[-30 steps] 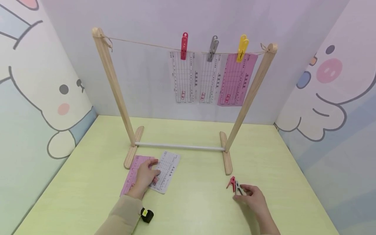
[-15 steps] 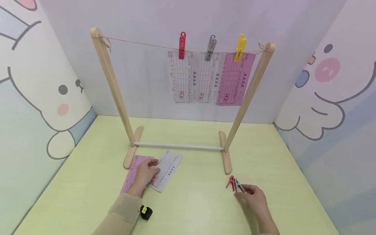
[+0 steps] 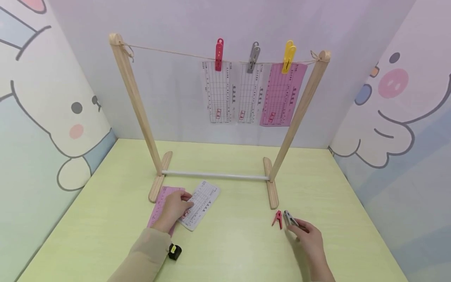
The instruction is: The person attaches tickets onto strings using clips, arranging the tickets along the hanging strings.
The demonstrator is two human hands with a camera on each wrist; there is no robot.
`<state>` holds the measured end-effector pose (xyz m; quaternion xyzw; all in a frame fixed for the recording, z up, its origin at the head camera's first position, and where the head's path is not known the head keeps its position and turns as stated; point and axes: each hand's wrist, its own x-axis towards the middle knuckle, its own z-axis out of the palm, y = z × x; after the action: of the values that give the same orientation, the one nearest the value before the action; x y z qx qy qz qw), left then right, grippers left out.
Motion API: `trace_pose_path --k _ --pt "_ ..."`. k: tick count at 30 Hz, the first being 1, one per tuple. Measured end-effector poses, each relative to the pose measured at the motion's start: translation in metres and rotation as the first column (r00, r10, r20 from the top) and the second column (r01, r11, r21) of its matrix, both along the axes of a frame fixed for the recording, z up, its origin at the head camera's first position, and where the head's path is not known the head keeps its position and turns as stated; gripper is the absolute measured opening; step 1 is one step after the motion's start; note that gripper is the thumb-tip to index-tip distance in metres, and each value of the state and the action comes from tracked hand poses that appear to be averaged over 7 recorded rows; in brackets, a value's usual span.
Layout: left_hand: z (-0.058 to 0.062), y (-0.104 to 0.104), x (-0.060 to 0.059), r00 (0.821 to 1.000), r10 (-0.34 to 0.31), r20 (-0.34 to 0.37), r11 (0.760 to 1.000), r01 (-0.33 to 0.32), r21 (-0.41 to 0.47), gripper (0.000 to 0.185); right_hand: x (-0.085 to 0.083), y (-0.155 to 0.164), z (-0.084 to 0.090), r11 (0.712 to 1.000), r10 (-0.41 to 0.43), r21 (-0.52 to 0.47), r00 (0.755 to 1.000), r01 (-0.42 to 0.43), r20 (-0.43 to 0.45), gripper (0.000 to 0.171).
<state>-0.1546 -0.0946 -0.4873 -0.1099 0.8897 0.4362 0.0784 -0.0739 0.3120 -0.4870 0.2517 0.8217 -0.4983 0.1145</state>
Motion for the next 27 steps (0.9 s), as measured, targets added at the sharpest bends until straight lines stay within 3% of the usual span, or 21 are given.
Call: trace_pose_path --k 12,20,27 --pt "-0.001 0.002 0.001 1.0 -0.023 -0.012 0.999 0.022 -0.046 0.026 0.005 0.001 0.005 0.985 -0.086 -0.154 0.996 0.082 -0.022 0.076" --pt "-0.001 0.003 0.0 1.0 -0.002 0.015 1.0 0.002 -0.007 0.024 0.01 -0.002 0.016 0.989 -0.077 -0.131 0.995 0.067 -0.066 0.072" --pt "0.001 0.003 0.0 0.999 0.016 0.028 1.0 -0.016 0.004 0.028 0.005 -0.006 0.026 0.973 -0.14 -0.201 0.983 0.115 -0.116 0.066"
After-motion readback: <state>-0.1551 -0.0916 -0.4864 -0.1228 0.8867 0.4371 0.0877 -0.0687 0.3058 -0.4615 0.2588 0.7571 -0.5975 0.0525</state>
